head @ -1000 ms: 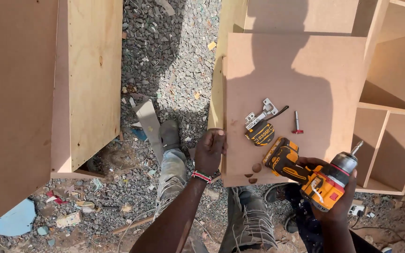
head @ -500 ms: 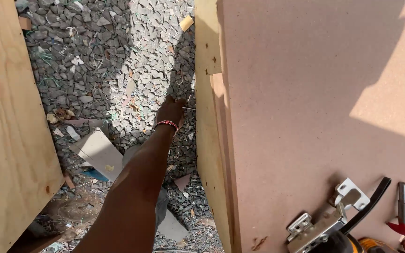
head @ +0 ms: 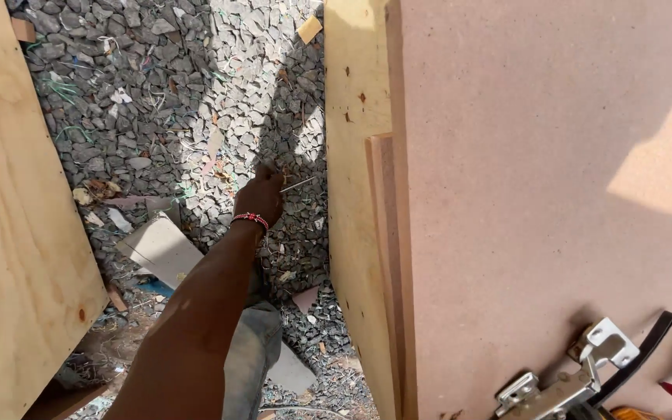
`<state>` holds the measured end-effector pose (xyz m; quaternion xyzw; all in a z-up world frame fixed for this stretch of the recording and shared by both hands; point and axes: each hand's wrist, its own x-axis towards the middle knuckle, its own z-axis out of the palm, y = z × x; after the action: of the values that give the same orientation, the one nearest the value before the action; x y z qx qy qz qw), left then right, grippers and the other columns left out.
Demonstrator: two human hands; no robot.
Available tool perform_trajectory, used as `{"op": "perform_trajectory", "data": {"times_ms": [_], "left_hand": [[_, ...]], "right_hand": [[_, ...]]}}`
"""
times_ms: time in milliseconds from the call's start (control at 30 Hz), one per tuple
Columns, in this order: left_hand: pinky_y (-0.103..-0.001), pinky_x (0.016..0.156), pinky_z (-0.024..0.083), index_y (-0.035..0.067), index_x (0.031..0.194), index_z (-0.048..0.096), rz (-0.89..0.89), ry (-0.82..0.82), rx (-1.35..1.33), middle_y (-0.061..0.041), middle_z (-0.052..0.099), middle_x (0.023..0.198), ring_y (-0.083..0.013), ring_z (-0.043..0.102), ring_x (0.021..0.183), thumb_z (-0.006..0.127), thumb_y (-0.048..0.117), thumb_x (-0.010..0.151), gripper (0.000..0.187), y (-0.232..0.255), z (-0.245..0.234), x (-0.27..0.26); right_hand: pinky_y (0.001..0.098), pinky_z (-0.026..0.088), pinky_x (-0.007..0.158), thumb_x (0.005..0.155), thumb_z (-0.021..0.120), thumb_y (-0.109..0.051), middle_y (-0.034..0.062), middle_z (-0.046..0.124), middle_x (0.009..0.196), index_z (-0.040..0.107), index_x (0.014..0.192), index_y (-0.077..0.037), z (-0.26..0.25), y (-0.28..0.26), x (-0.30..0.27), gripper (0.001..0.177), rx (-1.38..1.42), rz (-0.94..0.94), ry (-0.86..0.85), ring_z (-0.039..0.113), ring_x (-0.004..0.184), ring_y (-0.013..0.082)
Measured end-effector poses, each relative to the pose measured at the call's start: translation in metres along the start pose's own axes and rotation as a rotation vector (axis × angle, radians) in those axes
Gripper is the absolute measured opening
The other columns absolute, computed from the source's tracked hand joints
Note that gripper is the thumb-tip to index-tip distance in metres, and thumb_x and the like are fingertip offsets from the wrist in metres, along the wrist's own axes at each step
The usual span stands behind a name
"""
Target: Marking measurements and lines on a wooden panel using a pencil in preparation for further work.
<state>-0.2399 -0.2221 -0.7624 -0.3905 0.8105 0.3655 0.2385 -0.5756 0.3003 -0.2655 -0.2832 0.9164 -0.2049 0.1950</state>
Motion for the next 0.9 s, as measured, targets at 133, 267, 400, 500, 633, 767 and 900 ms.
{"op": "perform_trajectory", "data": {"times_ms": [133, 267, 400, 500, 633, 767, 900], "left_hand": [[-0.055, 0.081, 0.057, 0.020, 0.115, 0.062, -0.230, -0.081, -0.280, -0.011, 0.070, 0.107, -0.0379, 0.072, 0.094, 0.067, 0.030, 0.118, 0.012, -0.010, -0.044, -0.095], [-0.049, 0.081, 0.053, 0.021, 0.093, 0.057, -0.324, -0.010, -0.550, -0.006, 0.070, 0.115, -0.0282, 0.069, 0.089, 0.074, 0.027, 0.112, 0.026, -0.010, -0.072, -0.205], [-0.050, 0.072, 0.047, 0.018, 0.105, 0.059, -0.321, -0.089, -0.526, -0.011, 0.076, 0.088, -0.0320, 0.071, 0.080, 0.073, 0.038, 0.118, 0.027, 0.002, -0.150, -0.299], [-0.046, 0.071, 0.050, 0.023, 0.107, 0.065, -0.324, -0.056, -0.587, -0.003, 0.078, 0.089, -0.0241, 0.071, 0.081, 0.074, 0.039, 0.113, 0.020, 0.020, -0.219, -0.355], [-0.042, 0.070, 0.045, 0.019, 0.094, 0.062, -0.190, 0.025, -0.725, -0.003, 0.065, 0.078, -0.0196, 0.057, 0.073, 0.075, 0.034, 0.108, 0.025, 0.047, -0.315, -0.442], [-0.038, 0.068, 0.039, 0.020, 0.082, 0.061, -0.045, 0.049, -0.713, 0.001, 0.058, 0.070, -0.0130, 0.049, 0.069, 0.077, 0.029, 0.107, 0.031, 0.087, -0.391, -0.531], [-0.038, 0.063, 0.037, 0.024, 0.087, 0.057, 0.058, 0.053, -0.563, 0.002, 0.061, 0.070, -0.0135, 0.052, 0.064, 0.075, 0.028, 0.111, 0.030, 0.118, -0.449, -0.619]], "right_hand": [[0.0583, 0.046, 0.151, 0.135, 0.040, -0.013, 0.0502, 0.059, 0.178, 0.059, 0.162, 0.034, 0.012, -0.026, -0.005, 0.058, -0.059, -0.065, 0.043, 0.054, 0.178, 0.0584], [0.0530, 0.033, 0.149, 0.109, 0.049, -0.009, 0.0206, 0.043, 0.198, 0.053, 0.167, 0.009, 0.007, -0.051, 0.013, 0.062, 0.613, 0.286, -0.114, 0.041, 0.185, 0.0342], [0.0348, 0.033, 0.140, 0.117, 0.093, -0.023, 0.0007, 0.069, 0.153, 0.072, 0.168, -0.015, 0.078, -0.010, -0.055, 0.056, 2.064, 0.256, 0.398, 0.064, 0.141, 0.0140], [0.0425, 0.068, 0.097, 0.123, 0.070, -0.012, 0.0159, 0.074, 0.125, 0.081, 0.127, 0.001, 0.091, -0.225, -0.084, 0.017, 0.428, 0.900, 0.526, 0.078, 0.110, 0.0352], [0.0477, 0.062, 0.088, 0.108, 0.079, -0.026, 0.0204, 0.085, 0.110, 0.086, 0.128, -0.004, 0.140, -0.314, -0.109, 0.030, 0.590, 0.877, 0.089, 0.078, 0.100, 0.0343], [0.0385, 0.059, 0.089, 0.110, 0.071, -0.044, 0.0021, 0.075, 0.107, 0.045, 0.185, -0.023, 0.103, -0.508, -0.106, 0.082, 0.483, 0.061, -0.447, 0.070, 0.090, 0.0182], [0.0467, 0.057, 0.086, 0.117, 0.062, -0.050, 0.0075, 0.078, 0.114, 0.049, 0.183, -0.023, 0.108, -0.590, -0.115, 0.072, 0.236, -0.330, -0.532, 0.070, 0.103, 0.0265]]}}
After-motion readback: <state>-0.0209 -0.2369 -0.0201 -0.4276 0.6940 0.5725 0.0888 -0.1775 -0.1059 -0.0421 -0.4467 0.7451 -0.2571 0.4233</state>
